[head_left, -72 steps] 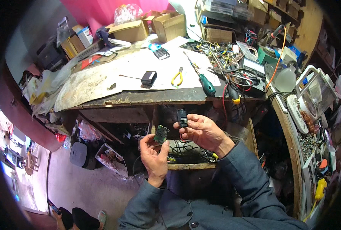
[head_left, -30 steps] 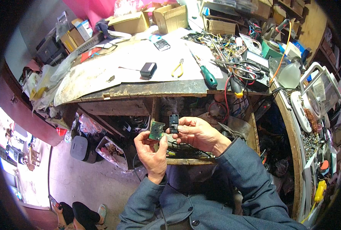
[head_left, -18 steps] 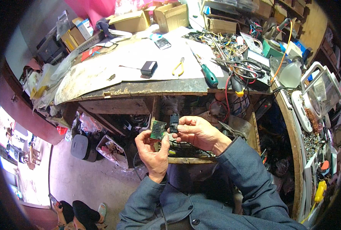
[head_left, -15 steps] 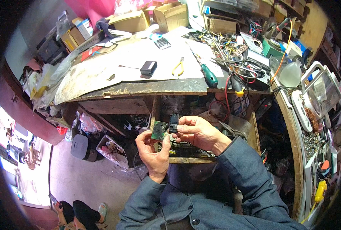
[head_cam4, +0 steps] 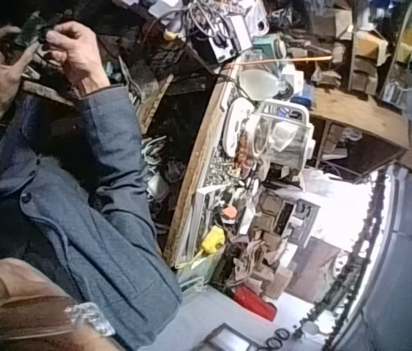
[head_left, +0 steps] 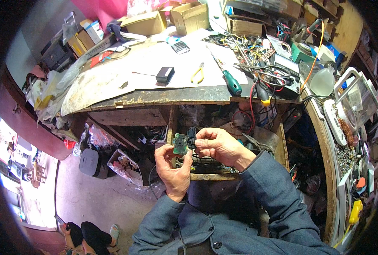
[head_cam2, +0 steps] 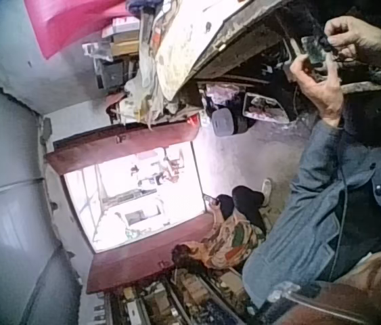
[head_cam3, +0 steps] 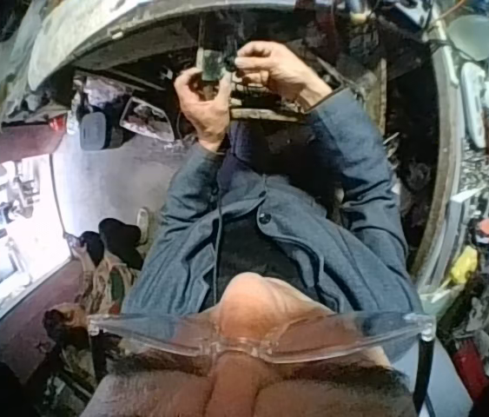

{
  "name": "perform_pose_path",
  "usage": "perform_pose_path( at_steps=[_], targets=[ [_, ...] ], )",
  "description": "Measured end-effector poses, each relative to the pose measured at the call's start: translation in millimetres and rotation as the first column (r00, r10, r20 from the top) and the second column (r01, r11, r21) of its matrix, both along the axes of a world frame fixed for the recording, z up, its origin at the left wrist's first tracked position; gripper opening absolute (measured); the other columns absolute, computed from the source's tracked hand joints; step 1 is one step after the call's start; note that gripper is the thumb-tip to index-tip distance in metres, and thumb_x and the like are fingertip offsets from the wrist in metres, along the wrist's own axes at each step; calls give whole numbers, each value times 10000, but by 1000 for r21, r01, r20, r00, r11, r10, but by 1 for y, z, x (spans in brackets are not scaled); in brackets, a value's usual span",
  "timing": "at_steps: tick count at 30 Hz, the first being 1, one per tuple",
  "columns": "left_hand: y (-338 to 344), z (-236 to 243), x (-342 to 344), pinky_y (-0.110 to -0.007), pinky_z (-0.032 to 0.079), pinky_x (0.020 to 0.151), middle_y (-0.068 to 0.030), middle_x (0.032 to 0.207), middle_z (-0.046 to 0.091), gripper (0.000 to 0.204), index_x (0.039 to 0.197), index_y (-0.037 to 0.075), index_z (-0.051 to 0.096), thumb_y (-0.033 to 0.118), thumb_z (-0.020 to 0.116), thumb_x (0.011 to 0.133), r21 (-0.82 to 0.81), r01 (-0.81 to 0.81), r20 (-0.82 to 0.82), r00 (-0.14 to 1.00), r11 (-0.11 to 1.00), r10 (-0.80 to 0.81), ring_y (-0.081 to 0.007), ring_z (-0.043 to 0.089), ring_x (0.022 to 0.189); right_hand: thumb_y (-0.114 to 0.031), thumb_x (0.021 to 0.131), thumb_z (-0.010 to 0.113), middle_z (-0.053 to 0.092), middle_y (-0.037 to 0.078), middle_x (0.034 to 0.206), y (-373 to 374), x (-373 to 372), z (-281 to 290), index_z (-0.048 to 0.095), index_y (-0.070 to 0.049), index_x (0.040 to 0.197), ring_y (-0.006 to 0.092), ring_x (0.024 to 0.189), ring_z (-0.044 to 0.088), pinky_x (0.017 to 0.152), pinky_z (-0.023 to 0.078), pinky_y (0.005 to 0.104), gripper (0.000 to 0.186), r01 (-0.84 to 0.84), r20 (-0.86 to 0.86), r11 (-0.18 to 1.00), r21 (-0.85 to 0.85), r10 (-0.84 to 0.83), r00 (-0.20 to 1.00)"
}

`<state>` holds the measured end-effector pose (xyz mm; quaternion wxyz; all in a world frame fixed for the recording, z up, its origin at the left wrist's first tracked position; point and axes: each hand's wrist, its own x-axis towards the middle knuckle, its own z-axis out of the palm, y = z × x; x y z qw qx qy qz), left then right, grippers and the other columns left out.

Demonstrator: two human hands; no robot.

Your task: The person uses pliers to cut wires and remove a casing from a small electronic device. They then handle the exposed circuit board and components, inspecting the internal parts.

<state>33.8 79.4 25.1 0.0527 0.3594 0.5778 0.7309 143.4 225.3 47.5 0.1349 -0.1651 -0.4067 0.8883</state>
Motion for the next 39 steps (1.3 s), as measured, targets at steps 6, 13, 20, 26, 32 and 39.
perform_pose_path(
  at_steps=[6, 13, 20, 26, 32, 39],
  targets=[
    [-2, -5, -1, -285, 493, 897, -44, 1101, 583, 504, 1209, 48, 505, -7, 827, 826, -51, 13, -3, 1000, 999, -13, -133, 596, 990, -108, 929, 761, 704, 38, 971, -1, 0, 4, 663, -29, 1054, 156, 868, 707, 778, 606, 301, 177, 13, 13, 1000, 24, -14, 1000],
    [0, -7, -2, -278, 512, 783, -53, 1056, 568, 494, 1153, 45, 536, -14, 850, 776, -41, -58, -102, 993, 997, 54, -134, 590, 889, -116, 925, 768, 707, 45, 972, -1, -1, -2, 668, -27, 1048, 165, 883, 707, 772, 592, 298, 182, 47, -5, 999, 19, -46, 999],
    [-2, -9, -3, -281, 507, 875, -48, 1082, 595, 490, 1196, 46, 513, -8, 828, 824, -69, -54, -139, 989, 996, 44, -132, 610, 964, -121, 944, 747, 702, 47, 985, 0, -1, -4, 667, -15, 1073, 155, 886, 701, 770, 590, 290, 185, 42, -18, 999, 31, -42, 999],
    [-2, -5, -1, -286, 510, 871, -47, 1094, 574, 502, 1192, 46, 509, -26, 828, 812, -65, -97, -201, 976, 993, 82, -140, 610, 969, -119, 964, 721, 689, 48, 1008, 1, -1, -8, 642, -10, 1087, 155, 894, 699, 799, 605, 299, 183, 21, -34, 999, 28, -20, 999],
    [-1, -10, 0, -299, 504, 885, -53, 1102, 555, 514, 1199, 45, 501, -48, 823, 809, 20, -65, -118, 991, 998, 67, -149, 602, 970, -128, 983, 698, 694, 57, 990, -1, -1, 0, 629, -31, 1079, 164, 888, 703, 828, 594, 310, 153, 4, -28, 1000, 1, -4, 1000],
    [-1, -9, 0, -294, 499, 881, -47, 1098, 552, 507, 1197, 43, 500, -52, 817, 813, 12, -75, -144, 987, 997, 76, -146, 597, 961, -130, 988, 689, 691, 67, 1021, 1, 0, -1, 616, -21, 1066, 167, 915, 711, 802, 611, 297, 152, -21, -48, 1000, -4, 21, 999]
  ],
)
